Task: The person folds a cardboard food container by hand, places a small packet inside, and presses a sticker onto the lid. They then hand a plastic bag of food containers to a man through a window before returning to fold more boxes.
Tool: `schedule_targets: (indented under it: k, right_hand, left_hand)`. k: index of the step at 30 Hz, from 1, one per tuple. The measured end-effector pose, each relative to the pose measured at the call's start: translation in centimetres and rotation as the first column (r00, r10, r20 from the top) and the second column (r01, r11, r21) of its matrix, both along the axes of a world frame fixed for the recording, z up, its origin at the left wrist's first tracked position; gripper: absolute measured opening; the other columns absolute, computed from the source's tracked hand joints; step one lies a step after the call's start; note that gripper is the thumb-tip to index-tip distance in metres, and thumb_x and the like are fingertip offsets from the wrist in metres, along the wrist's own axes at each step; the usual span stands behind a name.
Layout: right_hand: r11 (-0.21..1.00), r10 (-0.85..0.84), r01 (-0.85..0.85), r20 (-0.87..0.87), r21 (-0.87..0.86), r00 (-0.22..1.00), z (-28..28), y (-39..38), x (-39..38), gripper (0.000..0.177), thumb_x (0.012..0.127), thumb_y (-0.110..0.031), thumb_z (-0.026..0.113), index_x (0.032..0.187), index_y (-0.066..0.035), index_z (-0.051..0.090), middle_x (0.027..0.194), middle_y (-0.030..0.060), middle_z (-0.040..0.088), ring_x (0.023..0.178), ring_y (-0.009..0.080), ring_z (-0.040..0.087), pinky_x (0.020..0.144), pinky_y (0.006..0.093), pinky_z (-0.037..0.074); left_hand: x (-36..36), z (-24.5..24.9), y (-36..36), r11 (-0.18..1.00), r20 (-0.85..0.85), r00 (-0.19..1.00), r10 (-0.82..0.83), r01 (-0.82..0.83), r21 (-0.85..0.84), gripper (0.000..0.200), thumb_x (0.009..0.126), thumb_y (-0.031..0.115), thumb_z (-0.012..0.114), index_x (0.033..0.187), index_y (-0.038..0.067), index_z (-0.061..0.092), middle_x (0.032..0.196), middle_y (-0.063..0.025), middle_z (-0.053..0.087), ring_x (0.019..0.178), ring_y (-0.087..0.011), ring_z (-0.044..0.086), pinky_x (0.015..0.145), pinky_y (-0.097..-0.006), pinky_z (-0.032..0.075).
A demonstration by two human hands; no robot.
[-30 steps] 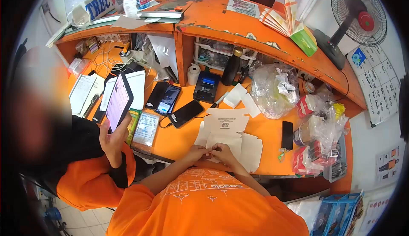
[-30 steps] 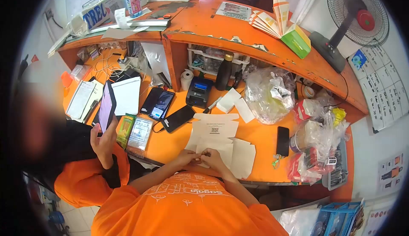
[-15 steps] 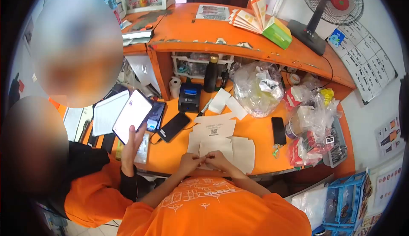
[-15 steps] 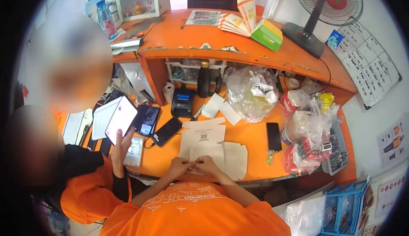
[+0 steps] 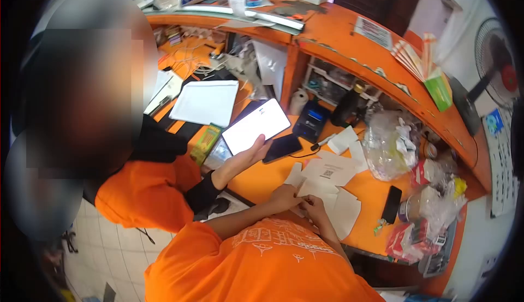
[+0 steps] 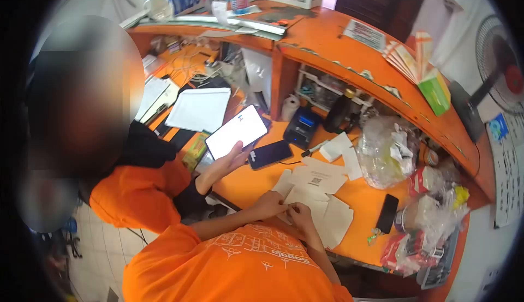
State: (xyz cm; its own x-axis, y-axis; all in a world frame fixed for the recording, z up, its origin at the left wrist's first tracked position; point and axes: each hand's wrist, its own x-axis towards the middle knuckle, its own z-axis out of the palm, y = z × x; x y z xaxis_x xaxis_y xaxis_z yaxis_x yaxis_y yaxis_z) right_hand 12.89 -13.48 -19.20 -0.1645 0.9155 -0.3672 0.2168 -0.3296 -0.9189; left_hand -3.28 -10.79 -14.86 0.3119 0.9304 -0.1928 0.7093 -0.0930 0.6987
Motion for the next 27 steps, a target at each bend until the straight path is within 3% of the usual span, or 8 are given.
schedule_targets:
  k: [2, 4, 8, 13, 15, 18, 23, 27]
  right_hand:
    - [0.999, 0.024, -0.024, -0.016, -0.032, 1.0, 0.0, 0.0, 0.2, 0.016, 0.078, -0.005, 0.054, 0.091, 0.004, 0.058, 0.081, 0.0082, 0.061, 0.071, 0.0123, 0.056, 0.065, 0.0227, 0.045]
    - [0.998, 0.035, -0.037, -0.03, -0.058, 0.999, 0.6, 0.2, 0.3, 0.016, 0.079, -0.003, 0.053, 0.092, 0.005, 0.058, 0.082, 0.0083, 0.061, 0.073, 0.0122, 0.056, 0.066, 0.0225, 0.045]
    - [0.994, 0.038, -0.05, -0.127, -0.093, 0.991, 0.4, 0.2, 0.7, 0.017, 0.08, -0.004, 0.054, 0.094, 0.006, 0.057, 0.082, 0.008, 0.06, 0.074, 0.0123, 0.056, 0.067, 0.0219, 0.044]
    - [0.983, 0.054, -0.067, -0.081, -0.169, 0.995, 1.1, 0.9, 0.3, 0.018, 0.078, -0.003, 0.053, 0.094, 0.005, 0.057, 0.08, 0.0073, 0.06, 0.072, 0.0121, 0.056, 0.064, 0.022, 0.044]
    - [0.983, 0.079, -0.064, 0.086, -0.173, 0.993, 1.6, 0.9, -0.1, 0.018, 0.076, -0.003, 0.052, 0.091, 0.005, 0.057, 0.079, 0.0072, 0.06, 0.069, 0.0123, 0.055, 0.061, 0.0223, 0.043]
    - [0.992, 0.025, -0.012, 0.106, -0.124, 0.994, 1.1, 0.8, -0.4, 0.016, 0.075, -0.004, 0.05, 0.087, 0.004, 0.056, 0.075, 0.0066, 0.058, 0.064, 0.013, 0.053, 0.058, 0.0225, 0.042]
    - [0.977, -0.029, 0.027, -0.003, -0.21, 1.0, 0.0, 0.9, -0.1, 0.014, 0.077, -0.004, 0.047, 0.087, 0.004, 0.054, 0.074, 0.0064, 0.056, 0.064, 0.0138, 0.052, 0.057, 0.0238, 0.042]
    - [0.975, -0.029, 0.017, -0.051, -0.223, 0.998, -1.3, 0.9, 0.3, 0.017, 0.081, -0.012, 0.049, 0.087, 0.002, 0.057, 0.075, 0.007, 0.058, 0.062, 0.0123, 0.053, 0.054, 0.0231, 0.043]
  left_hand:
    - [-0.2, -0.8, 0.2, 1.0, 0.068, 0.998, -0.016, 0.017, -0.019, 0.03, 0.069, 0.031, 0.06, 0.067, 0.001, 0.063, 0.065, -0.0167, 0.06, 0.062, -0.0272, 0.06, 0.058, -0.035, 0.047]
    - [-0.4, -0.3, 0.3, 0.962, 0.214, 0.977, 0.019, 0.04, -0.27, 0.03, 0.069, 0.03, 0.062, 0.067, 0.0, 0.063, 0.062, -0.0149, 0.06, 0.058, -0.024, 0.06, 0.056, -0.0328, 0.047]
    - [-0.6, -0.3, 0.2, 0.962, 0.285, 0.957, 0.056, 0.024, -0.272, 0.03, 0.069, 0.03, 0.063, 0.066, 0.0, 0.062, 0.059, -0.0137, 0.059, 0.055, -0.0217, 0.06, 0.054, -0.031, 0.046]
    - [-0.3, -0.2, 0.1, 0.99, 0.094, 0.995, -0.016, 0.029, -0.141, 0.033, 0.071, 0.032, 0.061, 0.069, 0.0, 0.061, 0.066, -0.0147, 0.06, 0.061, -0.0254, 0.059, 0.058, -0.0337, 0.046]
    - [-0.2, -0.1, -0.1, 0.996, 0.09, 0.995, -0.031, 0.039, -0.086, 0.033, 0.071, 0.032, 0.06, 0.07, -0.001, 0.061, 0.068, -0.0153, 0.06, 0.063, -0.0269, 0.059, 0.059, -0.0347, 0.046]
    - [0.0, 0.6, -0.3, 0.998, 0.076, 0.996, -0.051, 0.054, -0.04, 0.032, 0.071, 0.031, 0.06, 0.073, -0.001, 0.06, 0.071, -0.0163, 0.059, 0.067, -0.0292, 0.058, 0.061, -0.0366, 0.046]
    - [0.2, 1.8, -0.8, 1.0, 0.024, 1.0, -0.007, 0.008, -0.028, 0.028, 0.07, 0.027, 0.06, 0.082, 0.001, 0.059, 0.078, -0.0153, 0.058, 0.069, -0.0297, 0.057, 0.063, -0.0393, 0.046]
    - [0.0, 1.6, -1.2, 0.976, 0.118, 0.993, -0.015, -0.01, 0.215, 0.024, 0.07, 0.02, 0.059, 0.088, 0.004, 0.059, 0.093, -0.0132, 0.05, 0.081, -0.029, 0.056, 0.071, -0.0385, 0.046]
